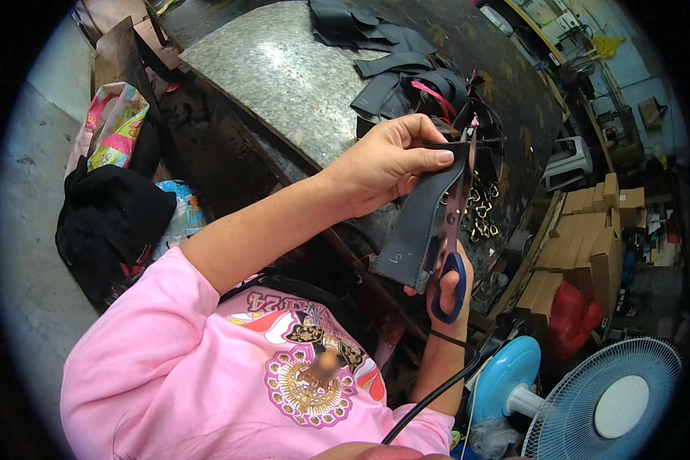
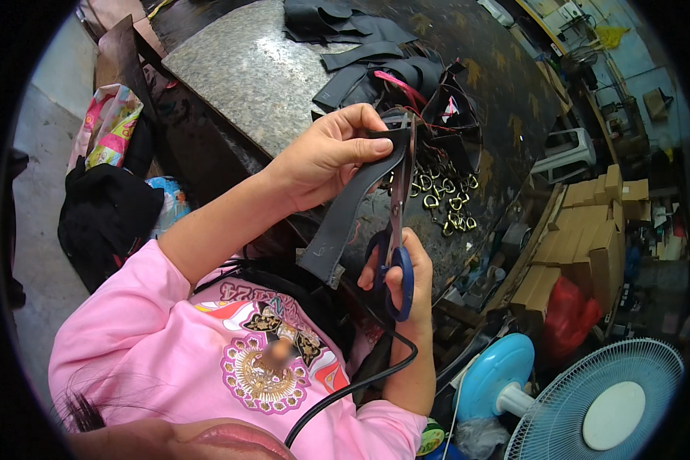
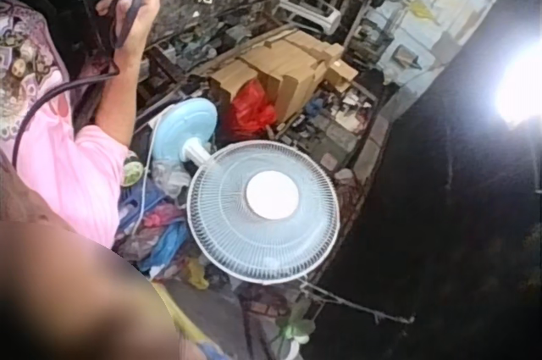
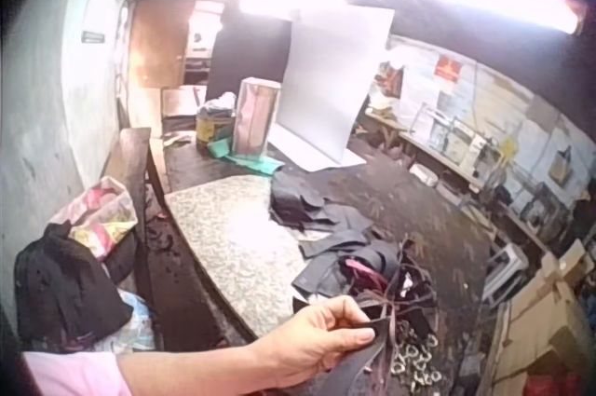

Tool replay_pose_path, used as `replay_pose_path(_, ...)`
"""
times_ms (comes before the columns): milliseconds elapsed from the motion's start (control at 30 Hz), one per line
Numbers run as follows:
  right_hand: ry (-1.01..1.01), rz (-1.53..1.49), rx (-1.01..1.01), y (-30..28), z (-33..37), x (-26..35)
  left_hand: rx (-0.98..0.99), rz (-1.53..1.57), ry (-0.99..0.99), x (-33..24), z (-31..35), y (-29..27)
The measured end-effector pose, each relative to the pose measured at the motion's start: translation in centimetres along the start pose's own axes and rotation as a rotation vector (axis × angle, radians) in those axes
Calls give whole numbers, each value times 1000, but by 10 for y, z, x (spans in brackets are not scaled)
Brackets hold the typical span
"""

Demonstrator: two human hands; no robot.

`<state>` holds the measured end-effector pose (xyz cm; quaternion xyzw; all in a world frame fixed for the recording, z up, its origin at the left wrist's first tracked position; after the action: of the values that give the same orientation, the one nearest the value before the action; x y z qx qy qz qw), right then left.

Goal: The person uses scissors to cut black leather straps into short pieces on a cluttered workbench. They repeatedly pick up straps, cut them, and place the cut pieces on the table. Metal hardware and other materials are visible nearby.

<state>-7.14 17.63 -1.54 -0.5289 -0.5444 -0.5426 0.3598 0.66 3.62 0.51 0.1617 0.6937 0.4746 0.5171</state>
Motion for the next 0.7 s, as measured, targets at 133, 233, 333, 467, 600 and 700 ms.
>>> replay_pose_path(133, -14, -13, -75, -5, 5, -8, -38, -36, 7, 5, -2, -2)
replay_pose_path(233, -32, 17, -132, -11, 6, -14, -112, -63, 20, 9, -4, -5)
replay_pose_path(333, -59, 62, -153, -12, 6, -14, -123, -56, 22, 10, -4, -6)
replay_pose_path(467, -34, 15, -165, -9, 8, -13, -107, -54, 20, 10, -4, -5)
replay_pose_path(600, -62, 102, -166, -7, 5, -9, -164, -120, -5, 11, -4, -2)
replay_pose_path(700, -144, 106, -182, -11, -2, 5, -118, -327, 0, 1, 0, 8)
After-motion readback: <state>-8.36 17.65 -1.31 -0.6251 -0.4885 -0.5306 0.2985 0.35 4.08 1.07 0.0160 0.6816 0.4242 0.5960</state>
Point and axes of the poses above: each hand's wrist, its own z-axis away from the middle knuckle, its own y-axis out of the palm, x = y × z, the point moved 7 cm from there along -z, towards the middle knuckle, and after that the axes turned 12 degrees about -y, right-handed, at the moved point
